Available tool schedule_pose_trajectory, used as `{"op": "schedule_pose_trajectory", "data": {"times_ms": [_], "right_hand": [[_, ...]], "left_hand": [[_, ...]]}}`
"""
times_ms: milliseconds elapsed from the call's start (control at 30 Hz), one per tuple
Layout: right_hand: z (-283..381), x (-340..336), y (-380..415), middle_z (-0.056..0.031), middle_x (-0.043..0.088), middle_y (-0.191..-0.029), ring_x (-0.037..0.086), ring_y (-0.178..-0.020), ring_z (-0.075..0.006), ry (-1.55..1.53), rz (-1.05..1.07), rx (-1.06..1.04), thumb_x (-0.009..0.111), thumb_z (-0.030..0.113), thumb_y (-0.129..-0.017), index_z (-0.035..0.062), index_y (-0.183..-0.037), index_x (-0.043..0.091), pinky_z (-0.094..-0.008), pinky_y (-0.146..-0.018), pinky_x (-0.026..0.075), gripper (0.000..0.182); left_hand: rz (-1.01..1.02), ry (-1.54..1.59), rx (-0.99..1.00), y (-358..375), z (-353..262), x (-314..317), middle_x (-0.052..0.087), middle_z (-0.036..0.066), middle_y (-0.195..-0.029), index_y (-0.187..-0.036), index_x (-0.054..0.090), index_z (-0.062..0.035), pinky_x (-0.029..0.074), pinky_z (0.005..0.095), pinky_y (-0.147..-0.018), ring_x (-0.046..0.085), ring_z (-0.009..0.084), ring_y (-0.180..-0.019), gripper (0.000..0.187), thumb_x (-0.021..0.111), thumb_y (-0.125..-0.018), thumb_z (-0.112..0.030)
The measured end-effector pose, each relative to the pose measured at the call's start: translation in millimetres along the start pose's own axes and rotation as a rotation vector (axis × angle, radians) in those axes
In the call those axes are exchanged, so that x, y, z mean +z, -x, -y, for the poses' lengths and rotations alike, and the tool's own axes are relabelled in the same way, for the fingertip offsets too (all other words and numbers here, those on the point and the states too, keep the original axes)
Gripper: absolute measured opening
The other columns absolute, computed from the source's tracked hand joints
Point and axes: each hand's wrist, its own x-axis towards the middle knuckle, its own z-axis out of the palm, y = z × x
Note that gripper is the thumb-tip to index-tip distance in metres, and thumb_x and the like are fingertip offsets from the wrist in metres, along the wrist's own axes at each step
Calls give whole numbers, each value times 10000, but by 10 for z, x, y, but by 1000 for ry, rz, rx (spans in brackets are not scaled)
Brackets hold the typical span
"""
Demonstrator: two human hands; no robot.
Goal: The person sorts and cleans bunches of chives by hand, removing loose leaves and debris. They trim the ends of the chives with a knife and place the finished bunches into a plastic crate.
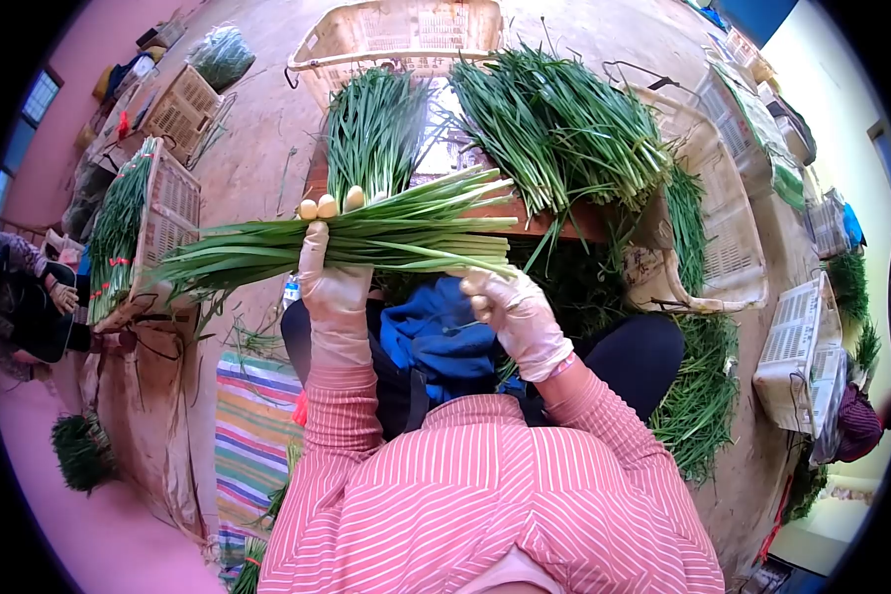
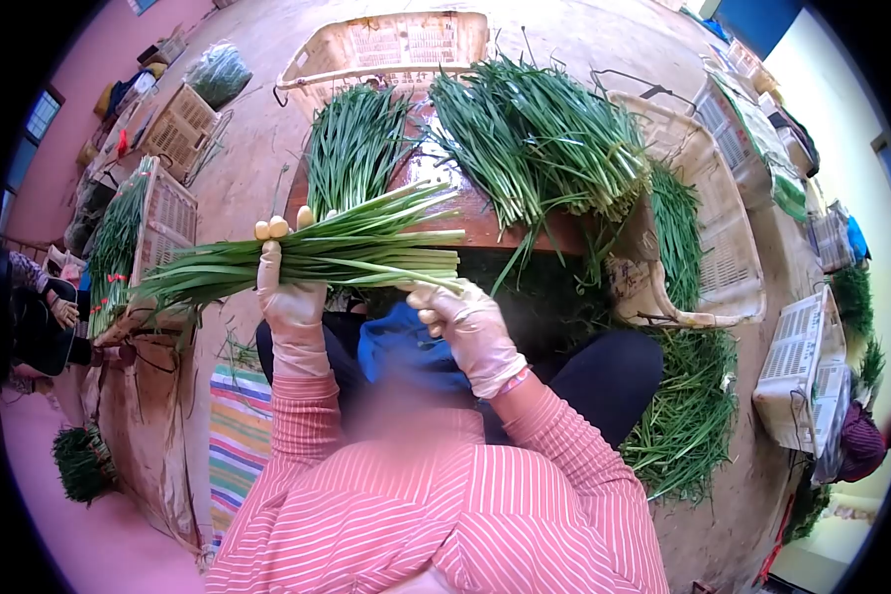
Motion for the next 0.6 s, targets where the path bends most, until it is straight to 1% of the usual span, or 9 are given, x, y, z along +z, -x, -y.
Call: {"op": "schedule_pose_trajectory", "data": {"times_ms": [67,200,267,333,367,400,467,567,600], "right_hand": [[89,-171,7,16,598,-823,470,-627,-24,-17,-18,-67,560,130,-893,-22,-1121,594,-171,-542,372,277],[299,-611,61,44,595,-822,465,-628,-13,41,-177,-125,568,148,-883,-4,-1059,648,-161,-546,364,245],[300,-730,86,20,623,-901,544,-725,-34,158,-265,-103,537,110,-892,13,-1148,613,-165,-627,423,285],[311,-718,93,-39,613,-1079,589,-920,-103,420,-330,-286,511,62,-897,15,-1280,516,-214,-776,472,387],[236,-743,59,-94,539,-1240,561,-1067,-161,552,-330,-483,492,5,-888,2,-1373,394,-251,-885,458,495],[320,-567,104,-154,453,-1348,493,-1191,-227,818,-392,-582,598,39,-832,0,-1403,344,-314,-979,412,627],[480,-89,224,-193,405,-1385,411,-1282,-289,1260,-327,-1012,739,170,-736,7,-1410,334,-373,-1062,331,803],[437,266,224,-216,307,-1447,297,-1329,-408,1802,-55,-1014,817,440,-571,20,-1438,242,-474,-1107,237,1122],[472,419,170,-170,291,-1458,269,-1332,-407,1914,-43,-861,774,459,-622,67,-1470,178,-496,-1098,237,1108]], "left_hand": [[14,22,17,-18,-60,-34,594,43,-1109,-1135,564,-103,317,577,-1077,487,338,-1215,225,524,-919,-57],[20,65,49,-46,-183,-130,591,49,-1140,-1162,571,-103,301,580,-1086,475,342,-1223,255,522,-916,-53],[14,63,58,-49,-190,-142,594,52,-1147,-1153,576,-99,296,581,-1089,470,341,-1230,249,525,-914,-52],[-24,61,48,-46,-195,-156,602,54,-1152,-1158,579,-100,300,580,-1087,472,342,-1232,256,522,-914,-49],[-24,60,52,-46,-190,-168,602,54,-1152,-1158,579,-100,300,580,-1087,472,342,-1232,256,522,-914,-49],[0,46,43,-47,-175,-179,607,59,-1161,-1168,578,-101,313,577,-1079,479,342,-1227,264,519,-915,-49],[22,29,36,-42,-148,-168,612,64,-1171,-1177,578,-101,326,574,-1071,486,342,-1221,273,517,-916,-49],[-150,12,-87,-26,-43,-68,608,88,-1207,-1216,567,-109,374,547,-1042,511,341,-1195,307,522,-917,-56],[-200,-4,-124,-17,2,4,606,96,-1207,-1219,564,-99,380,532,-1041,516,341,-1190,309,519,-916,-52]]}}
